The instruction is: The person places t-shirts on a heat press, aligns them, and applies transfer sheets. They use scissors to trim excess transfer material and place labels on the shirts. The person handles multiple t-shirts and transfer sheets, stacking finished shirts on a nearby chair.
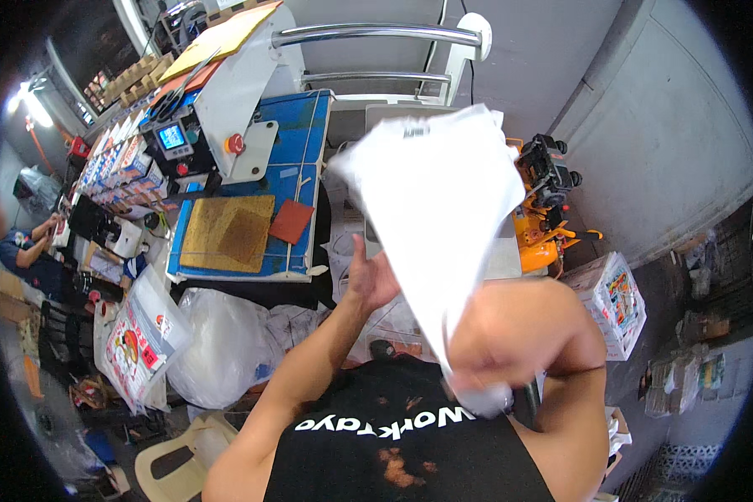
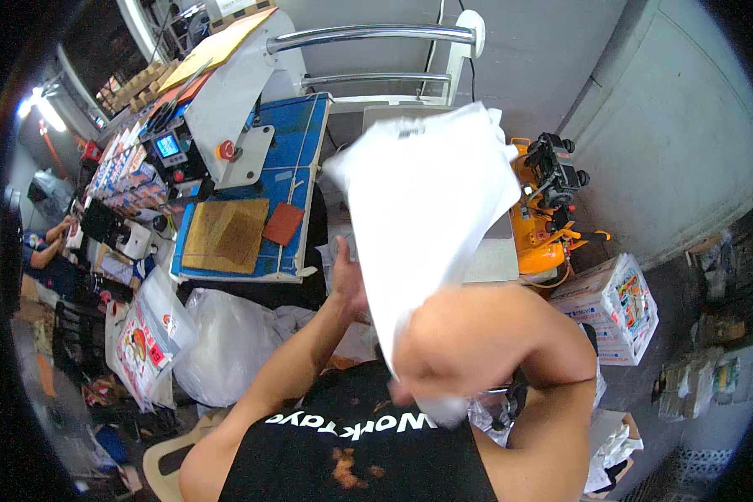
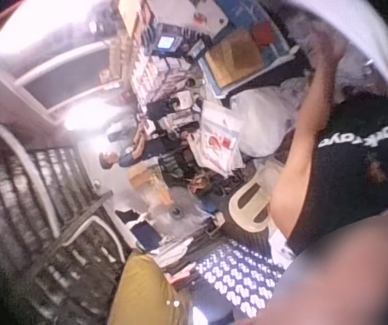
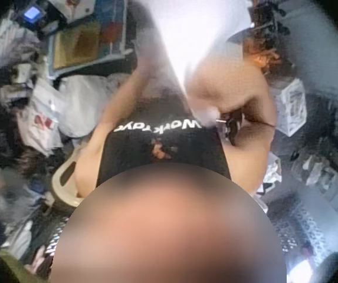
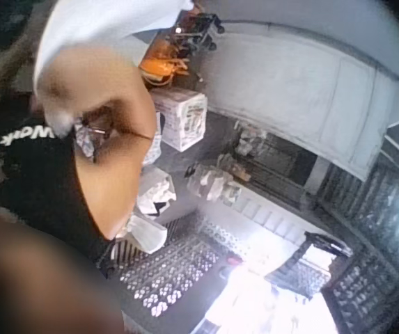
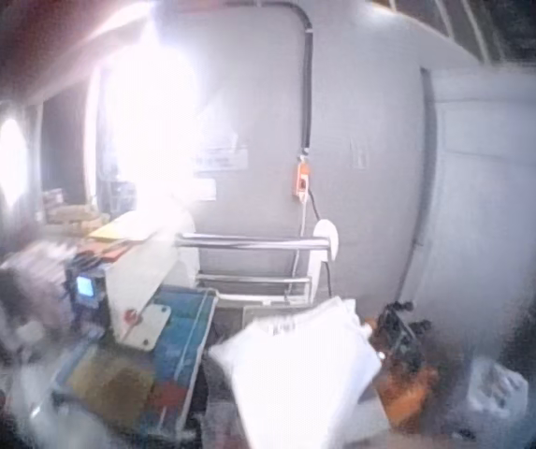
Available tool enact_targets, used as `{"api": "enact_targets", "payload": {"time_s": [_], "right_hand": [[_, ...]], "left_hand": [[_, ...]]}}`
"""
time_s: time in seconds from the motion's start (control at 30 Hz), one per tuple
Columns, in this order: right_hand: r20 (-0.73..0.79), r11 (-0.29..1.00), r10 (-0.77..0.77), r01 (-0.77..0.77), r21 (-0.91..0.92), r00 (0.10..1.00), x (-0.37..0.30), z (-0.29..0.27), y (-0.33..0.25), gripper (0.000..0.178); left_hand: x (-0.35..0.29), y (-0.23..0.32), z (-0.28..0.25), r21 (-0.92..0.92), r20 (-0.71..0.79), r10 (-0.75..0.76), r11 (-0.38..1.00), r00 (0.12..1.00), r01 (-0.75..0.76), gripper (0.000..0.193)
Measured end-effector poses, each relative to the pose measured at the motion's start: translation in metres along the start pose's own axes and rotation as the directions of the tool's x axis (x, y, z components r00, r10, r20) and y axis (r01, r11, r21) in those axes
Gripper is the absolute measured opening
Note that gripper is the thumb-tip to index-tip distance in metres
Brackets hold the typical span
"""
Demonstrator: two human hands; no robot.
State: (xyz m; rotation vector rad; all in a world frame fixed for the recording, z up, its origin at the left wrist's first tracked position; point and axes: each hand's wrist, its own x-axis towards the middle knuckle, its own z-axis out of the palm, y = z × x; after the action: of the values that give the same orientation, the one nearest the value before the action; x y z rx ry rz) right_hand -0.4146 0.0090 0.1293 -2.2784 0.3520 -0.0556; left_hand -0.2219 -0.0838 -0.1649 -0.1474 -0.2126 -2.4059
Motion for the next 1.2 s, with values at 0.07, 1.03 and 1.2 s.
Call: {"api": "enact_targets", "payload": {"time_s": [0.07, 1.03, 1.2], "right_hand": [[0.114, 0.988, -0.094, 0.078, 0.132, 0.989, -0.017, 0.009, -0.016, 0.040], [-0.860, 0.922, 0.236, -0.384, 0.050, 0.453, -0.013, 0.151, -0.035, 0.029], [-0.936, 0.907, 0.102, -0.418, -0.051, 0.336, -0.105, 0.184, -0.063, 0.018]], "left_hand": [[0.007, 0.000, 0.014, 0.475, -0.268, 0.366, 0.855, 0.891, -0.208, 0.088], [-0.367, -0.012, 0.169, 0.857, 0.060, 0.721, -0.392, 0.690, 0.335, 0.040], [-0.413, -0.021, 0.297, 0.389, -0.097, 0.540, -0.753, 0.836, 0.531, 0.018]]}}
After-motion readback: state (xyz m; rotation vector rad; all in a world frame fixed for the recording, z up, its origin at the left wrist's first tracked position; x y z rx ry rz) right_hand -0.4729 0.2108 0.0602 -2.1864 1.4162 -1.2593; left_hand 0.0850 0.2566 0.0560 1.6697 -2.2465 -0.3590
